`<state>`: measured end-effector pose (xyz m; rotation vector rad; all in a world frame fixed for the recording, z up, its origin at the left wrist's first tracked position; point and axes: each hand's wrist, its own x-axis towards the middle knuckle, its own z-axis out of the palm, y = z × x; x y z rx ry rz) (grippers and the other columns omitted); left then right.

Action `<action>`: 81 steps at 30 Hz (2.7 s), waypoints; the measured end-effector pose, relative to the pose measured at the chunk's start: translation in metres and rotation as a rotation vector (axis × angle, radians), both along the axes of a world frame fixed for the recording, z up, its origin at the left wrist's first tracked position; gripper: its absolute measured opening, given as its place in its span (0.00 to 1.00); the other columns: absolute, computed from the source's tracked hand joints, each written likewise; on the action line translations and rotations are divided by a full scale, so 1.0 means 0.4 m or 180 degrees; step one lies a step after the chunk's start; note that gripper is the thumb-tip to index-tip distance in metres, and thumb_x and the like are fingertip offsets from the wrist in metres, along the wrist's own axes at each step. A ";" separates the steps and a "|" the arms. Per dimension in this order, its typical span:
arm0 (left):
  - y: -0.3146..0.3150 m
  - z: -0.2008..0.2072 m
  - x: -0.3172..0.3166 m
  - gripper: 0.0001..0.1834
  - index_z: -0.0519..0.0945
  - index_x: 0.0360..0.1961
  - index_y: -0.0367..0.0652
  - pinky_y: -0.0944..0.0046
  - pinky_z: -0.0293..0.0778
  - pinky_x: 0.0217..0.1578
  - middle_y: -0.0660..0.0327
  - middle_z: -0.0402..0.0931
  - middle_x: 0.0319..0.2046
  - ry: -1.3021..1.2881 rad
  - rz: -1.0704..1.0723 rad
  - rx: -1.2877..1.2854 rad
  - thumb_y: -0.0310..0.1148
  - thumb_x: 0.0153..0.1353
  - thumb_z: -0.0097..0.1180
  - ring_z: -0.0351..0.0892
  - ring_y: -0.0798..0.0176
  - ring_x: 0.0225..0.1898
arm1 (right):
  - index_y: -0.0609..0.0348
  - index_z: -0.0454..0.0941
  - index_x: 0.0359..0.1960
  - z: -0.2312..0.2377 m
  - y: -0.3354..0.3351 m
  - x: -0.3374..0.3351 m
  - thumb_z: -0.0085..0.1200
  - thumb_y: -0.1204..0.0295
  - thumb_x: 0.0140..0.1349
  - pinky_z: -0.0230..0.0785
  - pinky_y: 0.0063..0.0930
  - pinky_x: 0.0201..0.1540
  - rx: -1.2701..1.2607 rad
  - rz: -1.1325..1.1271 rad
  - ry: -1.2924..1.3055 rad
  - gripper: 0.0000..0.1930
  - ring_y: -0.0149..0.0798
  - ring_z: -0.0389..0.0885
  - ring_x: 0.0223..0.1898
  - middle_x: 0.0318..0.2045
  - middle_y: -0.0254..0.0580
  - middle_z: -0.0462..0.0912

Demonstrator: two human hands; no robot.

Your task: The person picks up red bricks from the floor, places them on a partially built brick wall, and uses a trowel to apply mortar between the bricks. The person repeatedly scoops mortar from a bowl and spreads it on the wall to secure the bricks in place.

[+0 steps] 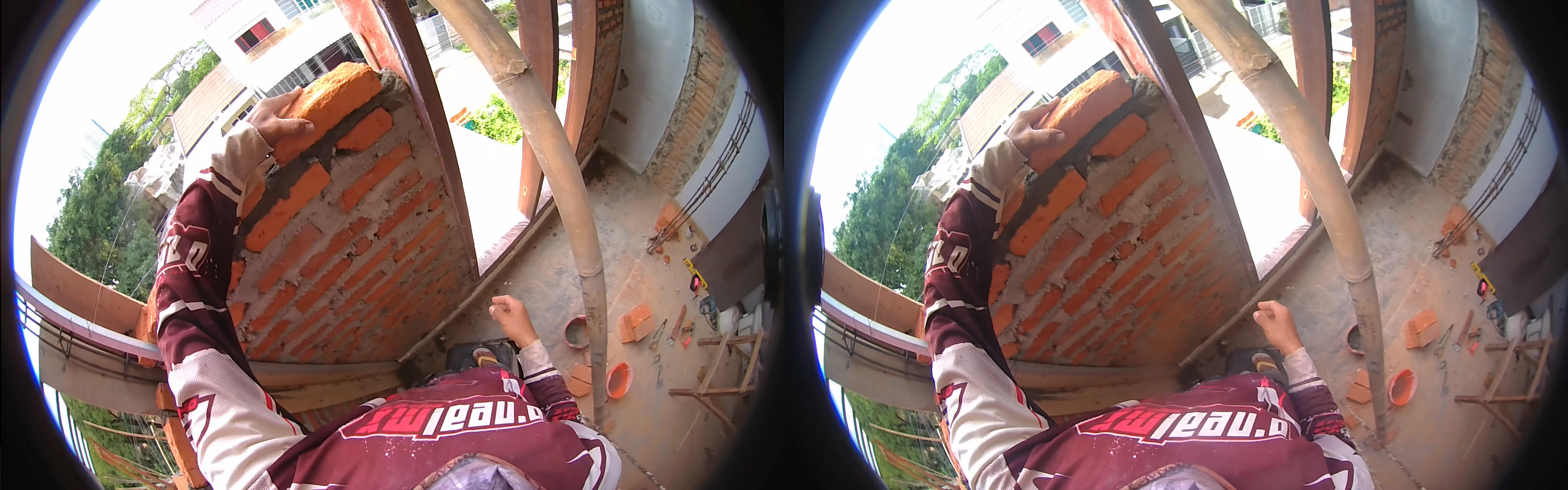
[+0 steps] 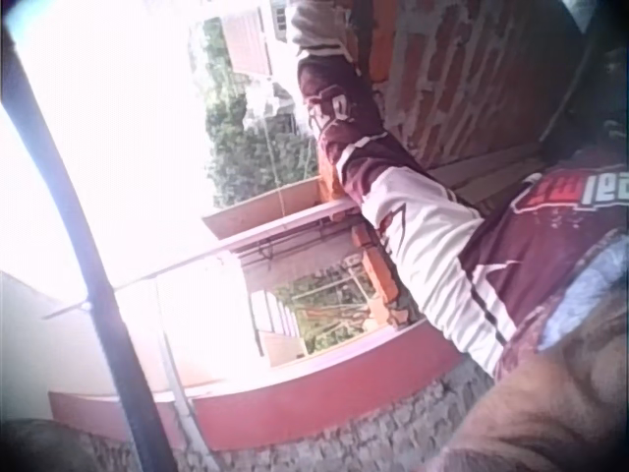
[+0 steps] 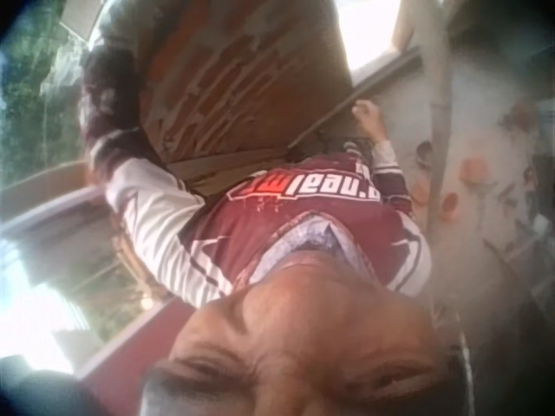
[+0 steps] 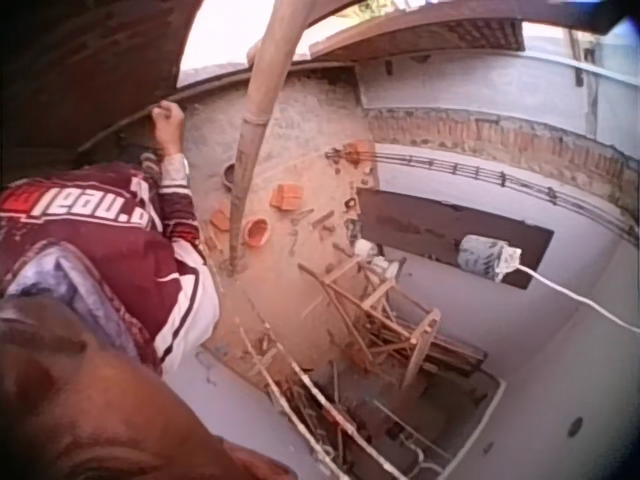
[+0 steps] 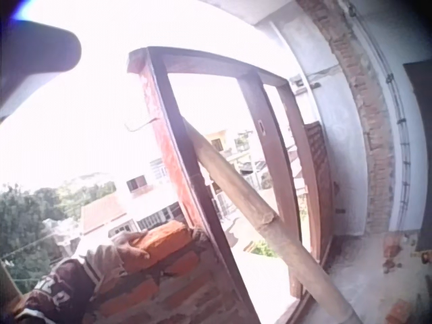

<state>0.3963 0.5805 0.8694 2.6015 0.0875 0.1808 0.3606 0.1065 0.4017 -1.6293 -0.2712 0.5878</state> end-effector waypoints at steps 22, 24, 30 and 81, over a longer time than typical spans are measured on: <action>-0.071 0.010 -0.182 0.37 0.83 0.42 0.33 0.62 0.77 0.40 0.57 0.85 0.32 -0.0384 0.0664 -0.0167 0.55 0.41 0.78 0.84 0.64 0.37 | 0.57 0.84 0.44 1.226 0.812 0.398 0.49 0.53 0.69 0.75 0.40 0.48 -0.0372 0.1515 -0.4283 0.20 0.48 0.86 0.40 0.39 0.48 0.87; -0.074 0.008 -0.184 0.44 0.82 0.50 0.31 0.60 0.77 0.44 0.53 0.85 0.38 -0.0319 0.0817 -0.0216 0.56 0.39 0.78 0.84 0.59 0.41 | 0.56 0.81 0.47 1.182 0.838 0.409 0.45 0.54 0.72 0.75 0.42 0.50 -0.0046 0.1427 -0.4983 0.21 0.50 0.85 0.45 0.43 0.51 0.85; -0.062 -0.005 -0.177 0.40 0.85 0.43 0.31 0.62 0.79 0.34 0.55 0.85 0.32 -0.0339 0.0912 -0.0081 0.55 0.37 0.80 0.85 0.62 0.34 | 0.61 0.76 0.59 1.193 0.846 0.413 0.38 0.51 0.74 0.66 0.39 0.63 -0.1774 0.2738 -0.4684 0.28 0.53 0.77 0.58 0.60 0.52 0.77; -0.122 -0.006 -0.232 0.33 0.86 0.33 0.39 0.56 0.80 0.43 0.52 0.85 0.30 -0.0078 0.1276 0.0770 0.63 0.46 0.72 0.87 0.55 0.37 | 0.59 0.76 0.53 1.313 0.998 0.301 0.38 0.56 0.74 0.68 0.47 0.60 -0.0067 0.0766 -0.4601 0.22 0.56 0.78 0.57 0.51 0.57 0.82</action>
